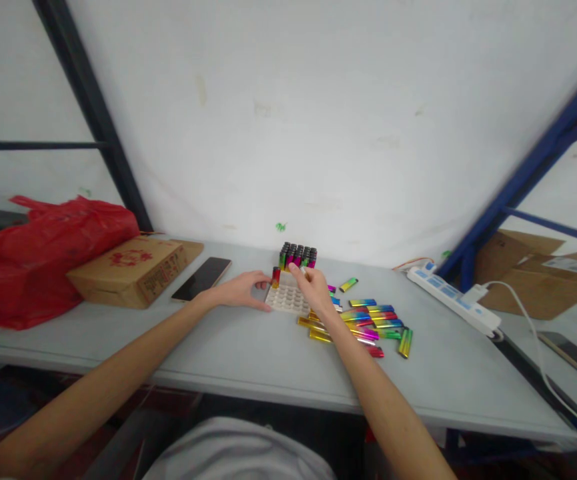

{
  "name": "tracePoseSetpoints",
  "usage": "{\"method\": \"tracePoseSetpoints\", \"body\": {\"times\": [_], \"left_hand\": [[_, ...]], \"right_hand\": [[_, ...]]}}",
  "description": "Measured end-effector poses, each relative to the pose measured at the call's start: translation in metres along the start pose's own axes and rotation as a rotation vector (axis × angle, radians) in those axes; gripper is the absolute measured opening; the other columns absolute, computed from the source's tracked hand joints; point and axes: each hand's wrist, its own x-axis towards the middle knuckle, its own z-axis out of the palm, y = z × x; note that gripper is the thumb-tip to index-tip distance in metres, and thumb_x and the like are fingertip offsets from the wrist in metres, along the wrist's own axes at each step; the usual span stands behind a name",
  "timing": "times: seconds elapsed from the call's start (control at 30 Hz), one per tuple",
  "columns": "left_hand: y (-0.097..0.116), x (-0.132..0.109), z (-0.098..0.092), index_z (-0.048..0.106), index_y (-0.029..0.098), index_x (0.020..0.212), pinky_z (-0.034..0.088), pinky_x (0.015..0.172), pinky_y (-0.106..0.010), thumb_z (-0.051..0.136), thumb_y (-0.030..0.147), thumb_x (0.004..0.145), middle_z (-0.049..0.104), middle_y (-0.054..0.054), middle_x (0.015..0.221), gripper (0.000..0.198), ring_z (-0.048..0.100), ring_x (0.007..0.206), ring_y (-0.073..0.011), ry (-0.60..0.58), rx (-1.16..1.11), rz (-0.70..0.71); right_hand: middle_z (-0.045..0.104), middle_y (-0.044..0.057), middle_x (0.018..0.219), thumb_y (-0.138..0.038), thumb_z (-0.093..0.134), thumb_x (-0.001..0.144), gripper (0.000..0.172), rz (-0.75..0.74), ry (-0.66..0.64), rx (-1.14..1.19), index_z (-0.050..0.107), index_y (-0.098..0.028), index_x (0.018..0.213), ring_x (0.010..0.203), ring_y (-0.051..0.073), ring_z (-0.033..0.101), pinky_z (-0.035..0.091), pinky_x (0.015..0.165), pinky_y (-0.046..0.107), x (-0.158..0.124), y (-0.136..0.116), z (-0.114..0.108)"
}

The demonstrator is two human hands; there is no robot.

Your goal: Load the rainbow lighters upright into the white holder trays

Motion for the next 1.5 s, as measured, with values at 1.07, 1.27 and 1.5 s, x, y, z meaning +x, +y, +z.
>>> {"method": "tracePoseSetpoints", "body": {"times": [1.07,1.27,1.5], "left_hand": [[-0.006,0.003,0.005,0.068,0.018,0.109,0.046,0.082,-0.032,0.078,0.070,0.066,0.066,-0.007,0.100,0.068,0.061,0.091,-0.0253,0.008,0.033,0.017],[-0.006,0.003,0.005,0.066,0.016,0.106,0.046,0.080,-0.032,0.078,0.072,0.064,0.066,-0.007,0.099,0.070,0.060,0.089,-0.0246,0.009,0.044,0.007],[-0.004,0.002,0.002,0.066,0.017,0.101,0.045,0.080,-0.031,0.076,0.073,0.066,0.065,-0.005,0.096,0.067,0.060,0.089,-0.0244,0.005,0.058,0.017]], "right_hand": [[0.071,0.005,0.079,-0.045,0.047,0.105,0.035,-0.389,-0.189,-0.530,0.058,-0.019,0.085,0.071,0.018,0.064,0.041,0.068,0.027,0.001,0.004,0.020],[0.074,0.010,0.092,-0.037,0.046,0.107,0.027,-0.370,-0.258,-0.734,0.061,-0.015,0.098,0.081,0.020,0.068,0.043,0.072,0.027,0.008,0.004,0.026],[0.072,0.014,0.106,-0.048,0.040,0.107,0.041,-0.407,-0.262,-1.003,0.064,-0.016,0.106,0.100,0.026,0.067,0.043,0.090,0.036,-0.001,-0.008,0.026]]}}
